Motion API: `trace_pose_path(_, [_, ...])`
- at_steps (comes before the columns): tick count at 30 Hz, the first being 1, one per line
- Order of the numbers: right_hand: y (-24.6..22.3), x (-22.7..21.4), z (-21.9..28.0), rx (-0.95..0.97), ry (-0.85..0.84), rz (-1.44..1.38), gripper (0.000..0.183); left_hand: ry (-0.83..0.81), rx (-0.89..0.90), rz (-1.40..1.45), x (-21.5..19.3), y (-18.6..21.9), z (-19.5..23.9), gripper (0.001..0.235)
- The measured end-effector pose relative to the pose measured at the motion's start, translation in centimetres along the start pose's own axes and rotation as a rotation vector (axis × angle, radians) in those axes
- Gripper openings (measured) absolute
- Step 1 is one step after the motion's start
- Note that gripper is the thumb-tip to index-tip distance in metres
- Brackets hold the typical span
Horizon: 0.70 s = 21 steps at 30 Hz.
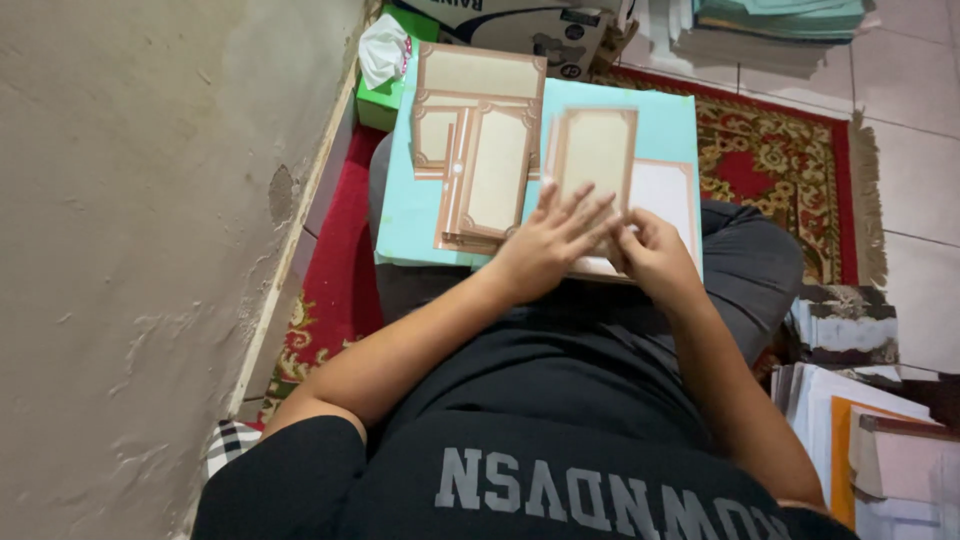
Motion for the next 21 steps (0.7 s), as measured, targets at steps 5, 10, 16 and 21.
trace_pose_path(5, [-3.6, 4.2, -2.5, -0.02, -0.118, 0.123, 0.03, -0.008, -0.116, -0.104, -4.0, -4.2, 0.6, 0.03])
trace_pose_path(10, [-9.5, 7.6, 2.5, 0.088, -0.186, 0.51, 0.038, -0.289, -0.211, -0.027, -2.5, -7.3, 6.4, 0.051])
trace_pose_path(16, [-8.0, 9.9, 9.2, -0.002, -0.84, 0.812, 0.049, -0.188, -0.218, 0.245, -7.5, -3.6, 2.5, 0.069])
trace_pose_path(21, [-16.3, 7.4, 13.9, 0.083, -0.759, 0.654, 0.036, -0.6, -0.208, 1.518, -12.5, 4.5, -0.5, 0.064])
Point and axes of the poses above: each hand's wrist, its own z-axis away from the middle knuckle, its own x-axis out of the palm, y = z × x, the point moved 5 cm from there along -z, towards the middle knuckle, and after that the axes turned 14 degrees about x, right-handed, at the moved point
